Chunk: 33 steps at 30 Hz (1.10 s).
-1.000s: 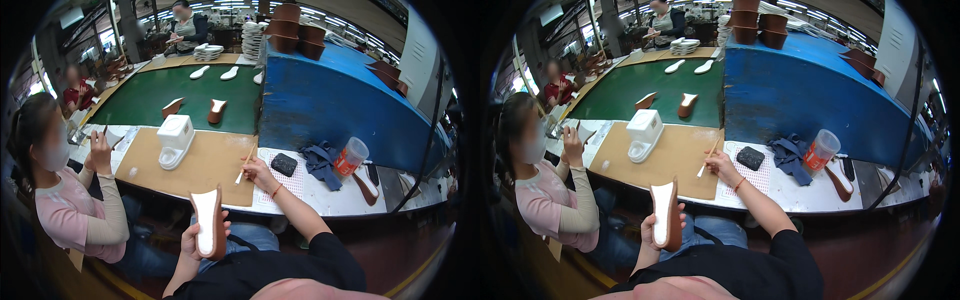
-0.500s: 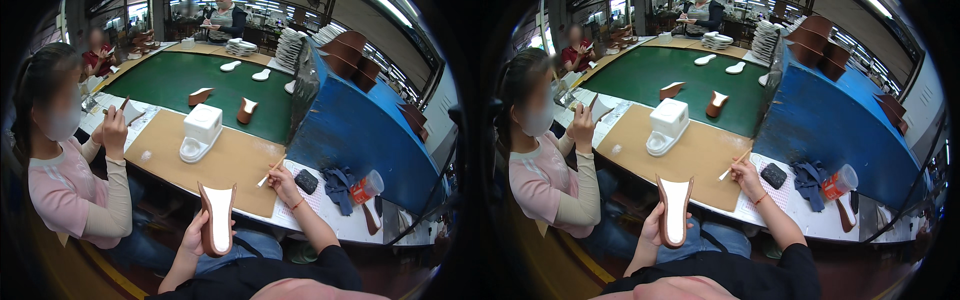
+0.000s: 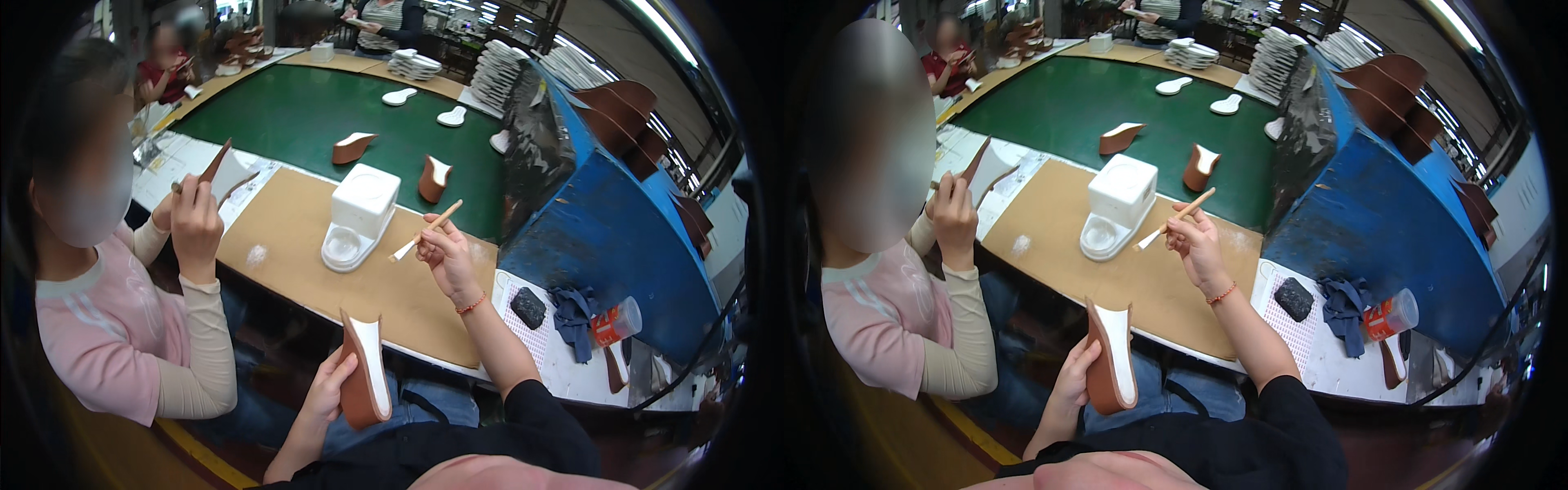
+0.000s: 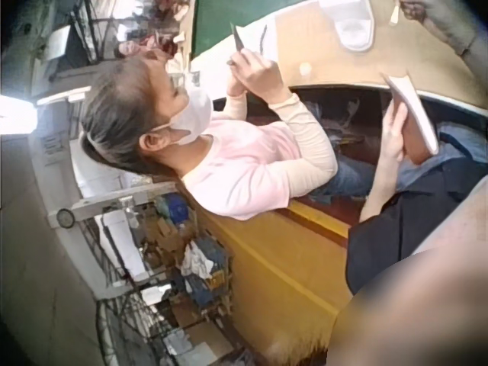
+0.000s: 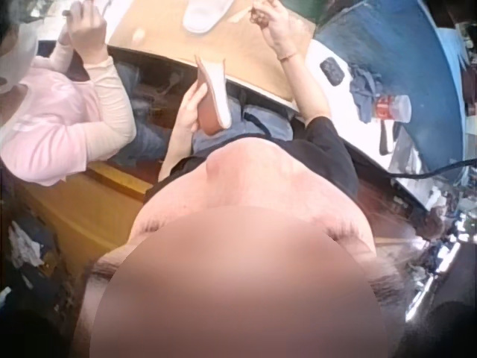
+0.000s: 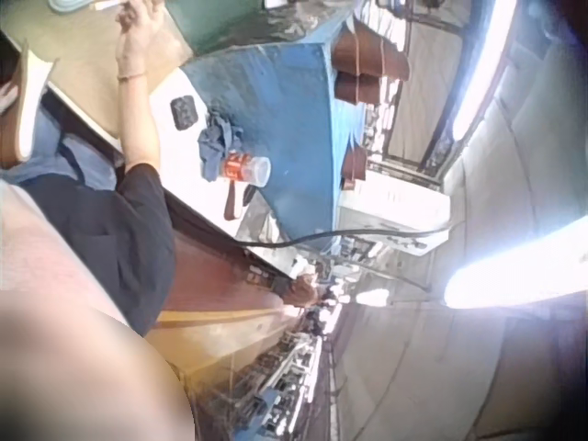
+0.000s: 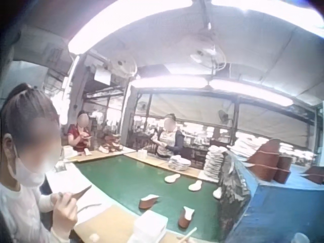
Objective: The person paints the edges of brown shoe heels with a small brush, repeatedly dipping the brush into a white paint container. They rotate the heel to cover different sides and place finished pieces on the table.
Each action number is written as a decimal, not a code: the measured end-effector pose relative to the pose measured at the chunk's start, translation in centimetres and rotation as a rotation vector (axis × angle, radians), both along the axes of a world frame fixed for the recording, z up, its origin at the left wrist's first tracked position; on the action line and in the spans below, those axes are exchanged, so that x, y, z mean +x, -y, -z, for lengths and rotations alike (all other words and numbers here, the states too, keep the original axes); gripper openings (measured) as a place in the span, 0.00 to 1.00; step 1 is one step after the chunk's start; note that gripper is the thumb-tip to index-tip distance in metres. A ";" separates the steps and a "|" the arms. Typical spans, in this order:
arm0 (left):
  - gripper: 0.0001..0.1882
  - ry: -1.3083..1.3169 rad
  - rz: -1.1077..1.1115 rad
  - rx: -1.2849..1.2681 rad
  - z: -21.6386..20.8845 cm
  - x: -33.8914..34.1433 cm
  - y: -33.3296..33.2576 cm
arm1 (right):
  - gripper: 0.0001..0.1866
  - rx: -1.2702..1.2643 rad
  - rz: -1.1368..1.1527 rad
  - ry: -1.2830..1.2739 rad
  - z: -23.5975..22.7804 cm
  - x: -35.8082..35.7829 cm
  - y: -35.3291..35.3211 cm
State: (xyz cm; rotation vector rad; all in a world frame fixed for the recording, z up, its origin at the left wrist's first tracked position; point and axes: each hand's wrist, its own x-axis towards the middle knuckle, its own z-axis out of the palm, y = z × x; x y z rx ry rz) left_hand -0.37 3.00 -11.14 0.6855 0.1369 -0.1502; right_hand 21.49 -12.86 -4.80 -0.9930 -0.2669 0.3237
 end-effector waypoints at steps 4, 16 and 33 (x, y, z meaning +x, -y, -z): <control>0.32 0.076 -0.021 0.092 -0.2 -0.2 -0.5 | 0.16 -0.097 0.143 0.063 0.3 0.8 -1.4; 0.35 0.177 -0.104 0.269 -1.9 -0.5 -2.3 | 0.15 -0.543 0.259 0.671 2.4 1.1 -8.9; 0.36 0.322 -0.111 0.322 -1.7 -1.8 -3.6 | 0.15 -0.628 0.296 0.757 3.3 1.2 -10.0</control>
